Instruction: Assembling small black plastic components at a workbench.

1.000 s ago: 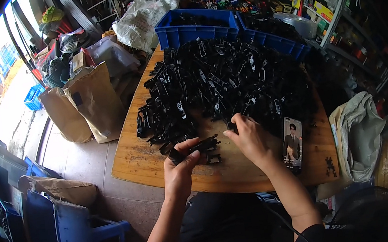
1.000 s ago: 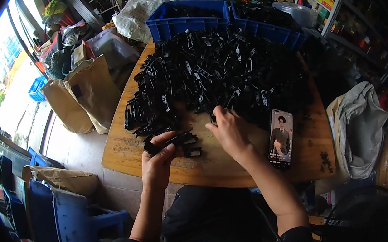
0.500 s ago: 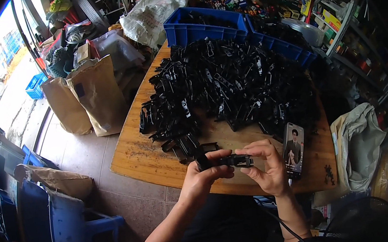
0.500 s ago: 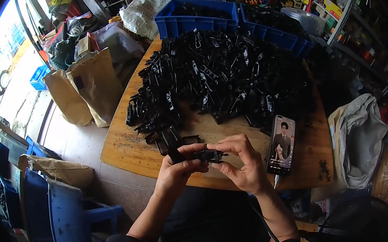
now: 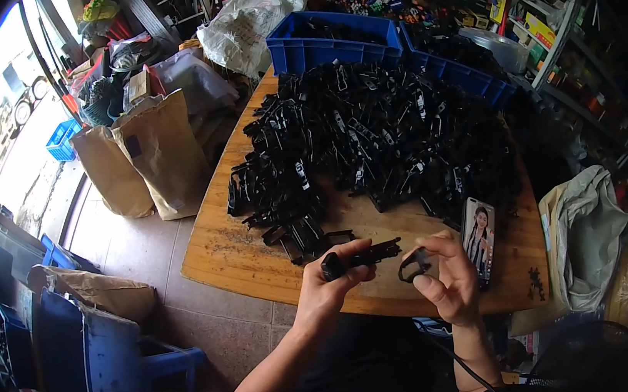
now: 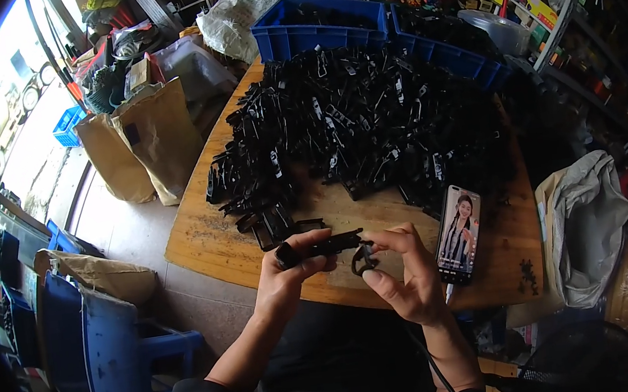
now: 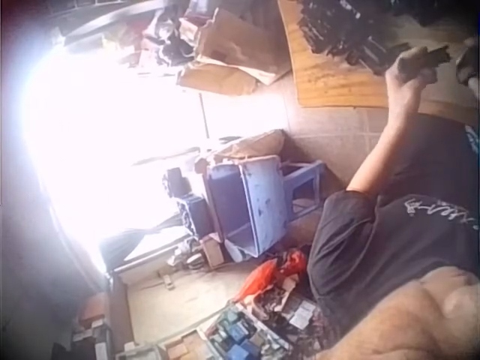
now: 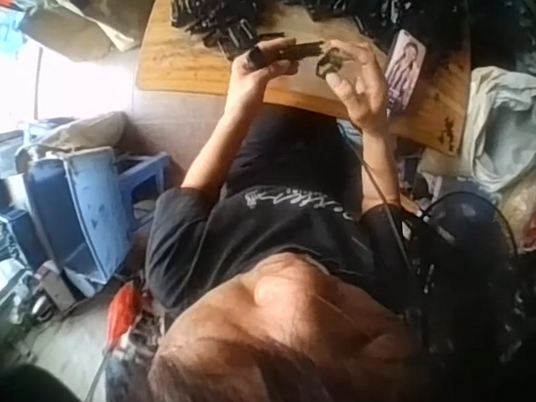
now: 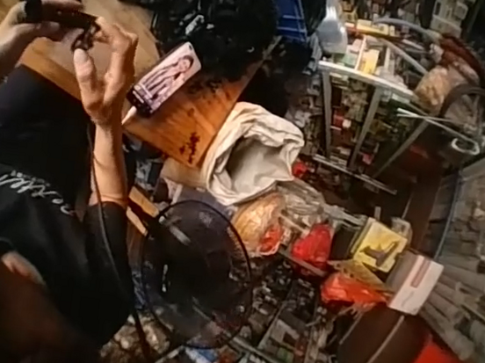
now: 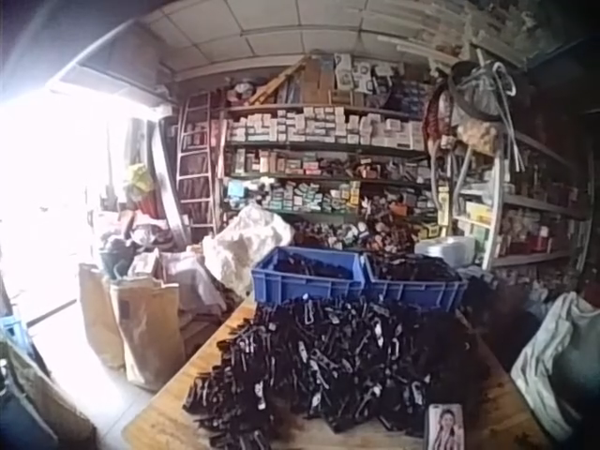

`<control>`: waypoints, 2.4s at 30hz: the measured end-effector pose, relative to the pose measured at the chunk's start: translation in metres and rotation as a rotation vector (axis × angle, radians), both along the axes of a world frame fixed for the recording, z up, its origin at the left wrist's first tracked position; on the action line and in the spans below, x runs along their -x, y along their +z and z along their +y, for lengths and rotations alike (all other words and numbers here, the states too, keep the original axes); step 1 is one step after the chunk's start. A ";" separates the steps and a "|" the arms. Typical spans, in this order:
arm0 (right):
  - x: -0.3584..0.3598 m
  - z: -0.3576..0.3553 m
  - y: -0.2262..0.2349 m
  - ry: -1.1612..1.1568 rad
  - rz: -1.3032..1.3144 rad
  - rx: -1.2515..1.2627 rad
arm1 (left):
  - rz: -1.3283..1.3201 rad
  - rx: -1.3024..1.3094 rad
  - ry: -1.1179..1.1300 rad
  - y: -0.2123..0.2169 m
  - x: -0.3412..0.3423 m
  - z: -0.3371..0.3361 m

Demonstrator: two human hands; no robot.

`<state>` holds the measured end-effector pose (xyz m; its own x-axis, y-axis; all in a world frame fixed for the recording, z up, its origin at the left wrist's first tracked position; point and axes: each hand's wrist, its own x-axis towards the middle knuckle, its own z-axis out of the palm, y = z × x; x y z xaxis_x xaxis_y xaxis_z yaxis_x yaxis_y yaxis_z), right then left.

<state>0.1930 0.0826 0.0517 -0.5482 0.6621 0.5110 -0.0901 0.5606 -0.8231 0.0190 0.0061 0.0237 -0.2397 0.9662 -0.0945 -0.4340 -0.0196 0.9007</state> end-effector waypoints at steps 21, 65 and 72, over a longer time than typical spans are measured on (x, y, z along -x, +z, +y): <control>0.002 0.005 -0.015 0.092 -0.286 0.650 | 0.325 -0.120 0.114 -0.013 -0.006 -0.009; 0.060 0.024 -0.009 0.085 -0.083 -0.048 | -0.553 -0.115 -0.093 -0.034 0.031 0.024; 0.034 0.019 -0.014 -0.031 -0.013 -0.077 | -0.636 0.029 -0.159 -0.018 -0.007 0.032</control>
